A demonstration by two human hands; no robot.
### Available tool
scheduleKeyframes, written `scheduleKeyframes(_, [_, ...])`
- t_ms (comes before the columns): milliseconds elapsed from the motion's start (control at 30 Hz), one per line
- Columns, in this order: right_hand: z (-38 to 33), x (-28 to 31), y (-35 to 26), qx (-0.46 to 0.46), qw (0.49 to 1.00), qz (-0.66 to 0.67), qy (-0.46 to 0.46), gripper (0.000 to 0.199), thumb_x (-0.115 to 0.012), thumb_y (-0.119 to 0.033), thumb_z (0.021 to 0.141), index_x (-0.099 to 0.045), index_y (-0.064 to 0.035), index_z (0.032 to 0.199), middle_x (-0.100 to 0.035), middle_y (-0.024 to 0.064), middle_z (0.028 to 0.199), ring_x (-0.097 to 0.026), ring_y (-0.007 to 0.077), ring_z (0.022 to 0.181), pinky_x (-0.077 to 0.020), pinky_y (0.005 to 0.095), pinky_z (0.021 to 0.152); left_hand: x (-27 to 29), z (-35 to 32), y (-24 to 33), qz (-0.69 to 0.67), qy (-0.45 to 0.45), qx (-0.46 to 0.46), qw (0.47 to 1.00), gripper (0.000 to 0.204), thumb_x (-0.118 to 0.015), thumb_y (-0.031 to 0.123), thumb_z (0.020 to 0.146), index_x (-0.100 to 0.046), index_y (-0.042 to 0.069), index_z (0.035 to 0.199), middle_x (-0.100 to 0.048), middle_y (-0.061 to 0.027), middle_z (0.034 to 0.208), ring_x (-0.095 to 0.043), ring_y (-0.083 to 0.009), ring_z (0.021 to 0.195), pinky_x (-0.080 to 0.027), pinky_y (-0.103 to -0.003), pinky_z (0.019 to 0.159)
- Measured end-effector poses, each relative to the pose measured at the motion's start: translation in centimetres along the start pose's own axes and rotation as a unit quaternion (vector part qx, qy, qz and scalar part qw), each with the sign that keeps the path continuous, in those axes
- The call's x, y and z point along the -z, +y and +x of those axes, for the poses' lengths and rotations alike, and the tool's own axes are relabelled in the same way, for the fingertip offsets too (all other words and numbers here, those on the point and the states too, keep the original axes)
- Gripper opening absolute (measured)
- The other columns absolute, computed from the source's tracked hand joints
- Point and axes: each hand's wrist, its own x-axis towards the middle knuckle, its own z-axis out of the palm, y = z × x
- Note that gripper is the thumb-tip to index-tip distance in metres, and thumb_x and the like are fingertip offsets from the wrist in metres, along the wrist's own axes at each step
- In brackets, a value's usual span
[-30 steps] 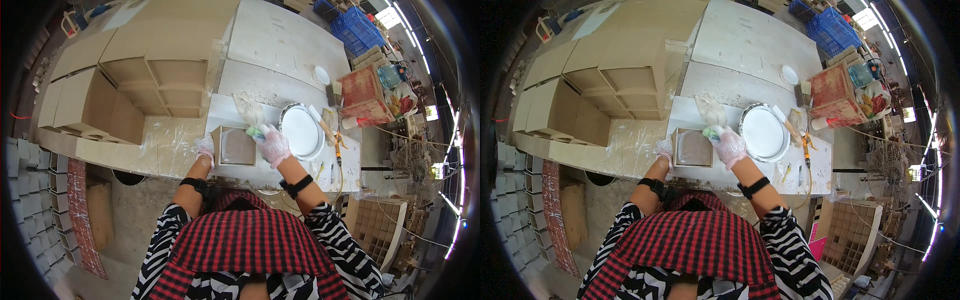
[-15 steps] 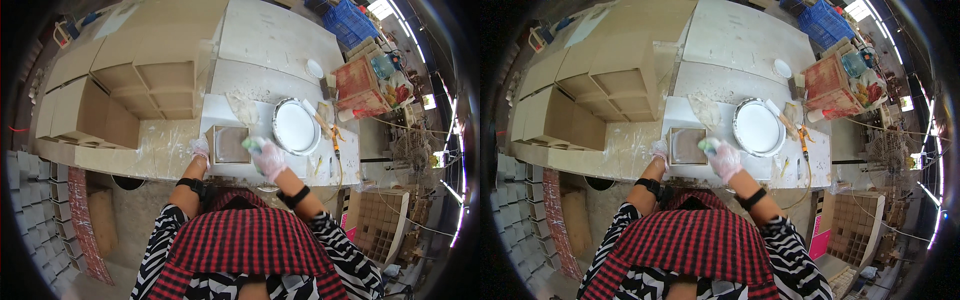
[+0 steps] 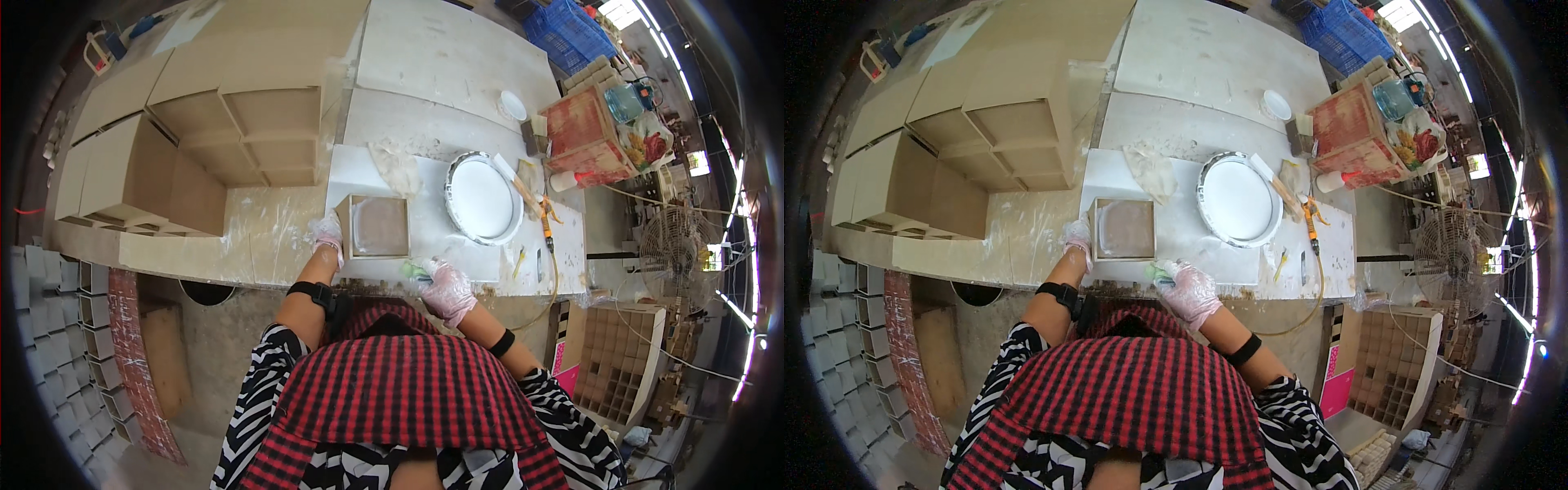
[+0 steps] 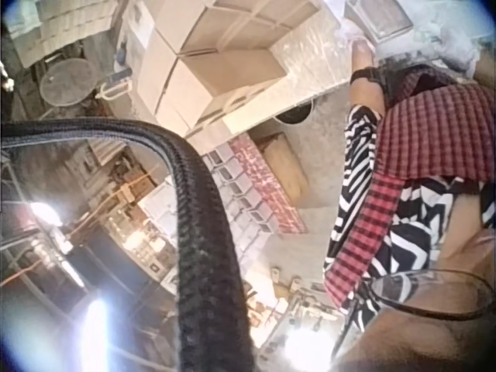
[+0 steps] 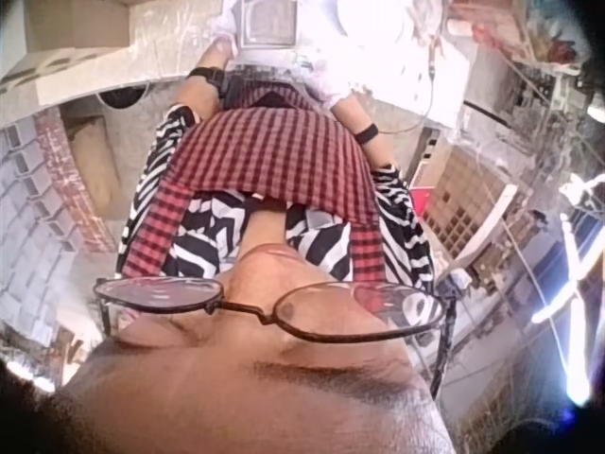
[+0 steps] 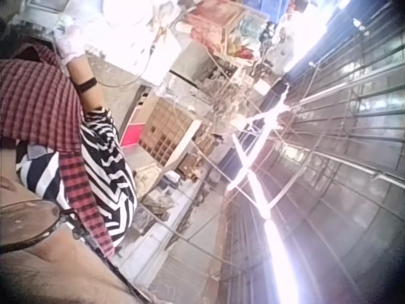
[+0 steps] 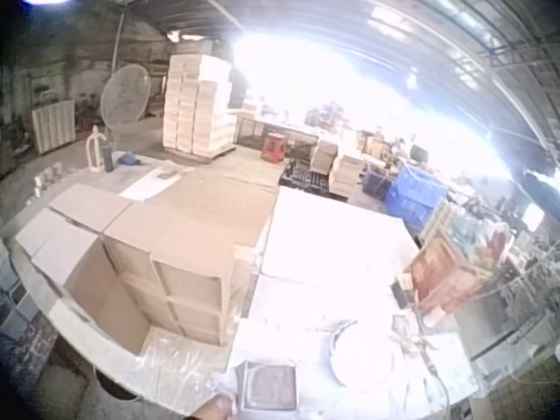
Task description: The person applies a white substance to the interior and exterior of a wooden box using a cloth, places it on a table, and then stirs a bucket of liquid with a brush.
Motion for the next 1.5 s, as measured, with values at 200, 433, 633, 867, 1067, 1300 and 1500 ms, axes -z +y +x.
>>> scheduleKeyframes(200, [1.5, 0.1, -1.0, 0.11, 0.993, -0.038, 0.022, 0.026, -0.056, -0.024, 0.081, -0.058, -0.0189, 0.106, -0.059, 0.0141, 0.096, -0.059, 0.0327, 0.083, -0.0472, 0.0422, 0.073, -1.0, 0.9, -0.4, -0.022, -0.023, -0.009, 0.999, 0.043, -0.042, 0.027, 0.091, -0.042, 0.008, 0.13, -0.045, -0.0089, 0.131, -0.044, -0.0271, 0.12, -0.039, -0.044, 0.092])
scheduleKeyframes(433, [4.5, 3.8, -1.7, 0.056, 0.996, -0.074, 0.015, 0.024, -0.055, -0.029, 0.083, -0.059, -0.0145, 0.101, -0.063, 0.0154, 0.087, -0.06, 0.0338, 0.082, -0.0475, 0.041, 0.073, -8.7, 10.2, -6.5, 0.57, 0.025, -0.29, 0.768, 0.045, -0.048, 0.016, 0.088, -0.04, 0.011, 0.132, -0.045, -0.0061, 0.131, -0.044, -0.0224, 0.121, -0.041, -0.043, 0.091])
scheduleKeyframes(633, [9.5, 5.3, -4.1, -0.047, 0.994, -0.037, -0.089, 0.035, -0.049, -0.04, 0.086, -0.058, -0.0097, 0.1, -0.063, 0.0188, 0.086, -0.06, 0.0372, 0.081, -0.0467, 0.0423, 0.071, -5.0, 5.6, -3.4, 0.128, -0.048, -0.126, 0.983, 0.043, -0.048, 0.016, 0.088, -0.042, 0.012, 0.13, -0.047, -0.007, 0.129, -0.045, -0.0218, 0.12, -0.041, -0.043, 0.091])
scheduleKeyframes(867, [6.1, 3.9, -3.1, -0.052, 0.98, 0.0, -0.192, 0.043, -0.049, -0.046, 0.085, -0.06, -0.0048, 0.089, -0.06, 0.0155, 0.064, -0.06, 0.029, 0.057, -0.0473, 0.0382, 0.055, -0.8, 0.8, -0.5, 0.257, -0.033, -0.141, 0.956, 0.042, -0.049, 0.017, 0.088, -0.044, 0.013, 0.129, -0.047, -0.0059, 0.129, -0.044, -0.0219, 0.12, -0.04, -0.045, 0.091])
scheduleKeyframes(1067, [6.3, 4.5, -4.5, -0.069, 0.975, -0.035, -0.21, 0.046, -0.05, -0.046, 0.085, -0.058, -0.0008, 0.086, -0.059, 0.0148, 0.065, -0.061, 0.0279, 0.063, -0.0468, 0.0382, 0.06, 0.3, -1.2, 0.7, 0.461, -0.046, -0.219, 0.858, 0.041, -0.049, 0.017, 0.087, -0.045, 0.014, 0.127, -0.047, -0.0049, 0.128, -0.044, -0.022, 0.12, -0.039, -0.046, 0.091])
scheduleKeyframes(1300, [8.1, 1.1, -5.8, -0.053, 0.959, 0.145, -0.237, 0.049, -0.047, -0.05, 0.084, -0.06, -0.0039, 0.095, -0.062, 0.0201, 0.082, -0.06, 0.0327, 0.077, -0.0456, 0.0394, 0.07, -0.2, 0.3, 0.1, 0.477, -0.044, -0.226, 0.848, 0.04, -0.049, 0.018, 0.087, -0.045, 0.015, 0.127, -0.049, -0.0042, 0.127, -0.046, -0.022, 0.118, -0.039, -0.047, 0.091])
scheduleKeyframes(1500, [7.5, 3.5, -5.2, 0.003, 0.969, -0.012, -0.249, 0.042, -0.049, -0.046, 0.085, -0.061, -0.0072, 0.095, -0.063, 0.0177, 0.079, -0.061, 0.0306, 0.077, -0.0473, 0.0381, 0.07, 1.6, -2.3, 1.7, 0.552, -0.064, -0.259, 0.79, 0.042, -0.051, 0.019, 0.086, -0.044, 0.014, 0.127, -0.051, -0.0035, 0.124, -0.049, -0.0216, 0.115, -0.04, -0.045, 0.091])
